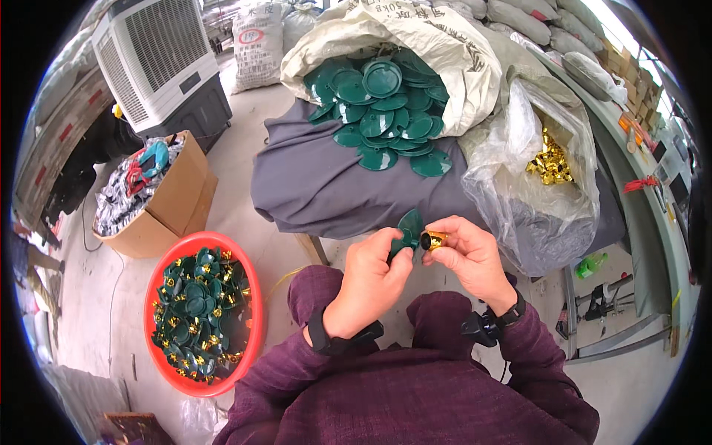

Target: Assembling green plastic circular parts with small gold bells.

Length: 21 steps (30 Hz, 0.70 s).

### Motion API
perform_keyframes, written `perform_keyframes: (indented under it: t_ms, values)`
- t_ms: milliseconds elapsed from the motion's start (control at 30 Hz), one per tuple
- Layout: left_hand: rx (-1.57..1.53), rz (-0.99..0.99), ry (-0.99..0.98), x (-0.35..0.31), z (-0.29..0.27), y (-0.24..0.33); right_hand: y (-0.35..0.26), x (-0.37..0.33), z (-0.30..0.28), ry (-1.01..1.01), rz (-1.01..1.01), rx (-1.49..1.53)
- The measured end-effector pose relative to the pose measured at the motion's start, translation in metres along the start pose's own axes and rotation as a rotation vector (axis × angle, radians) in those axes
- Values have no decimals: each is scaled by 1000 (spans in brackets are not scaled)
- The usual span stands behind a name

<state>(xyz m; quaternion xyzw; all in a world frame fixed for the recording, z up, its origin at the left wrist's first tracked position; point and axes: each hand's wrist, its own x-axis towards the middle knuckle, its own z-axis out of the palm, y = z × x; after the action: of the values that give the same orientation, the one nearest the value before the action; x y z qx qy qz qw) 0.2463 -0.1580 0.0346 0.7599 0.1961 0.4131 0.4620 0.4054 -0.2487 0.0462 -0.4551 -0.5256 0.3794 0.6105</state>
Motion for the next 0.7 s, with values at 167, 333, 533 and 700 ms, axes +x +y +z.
perform_keyframes:
  t_ms: [167,333,533,700]
  values:
    - [52,26,39,-8,3,1,2,-5,9,4,-83,-192]
    - [117,64,80,-12,5,4,4,-1,17,20,-214,-475]
    - [484,319,-10,-18,4,6,8,3,26,45,-211,-654]
    - [589,360,-128,-20,-12,-10,16,7,33,50,326,-42]
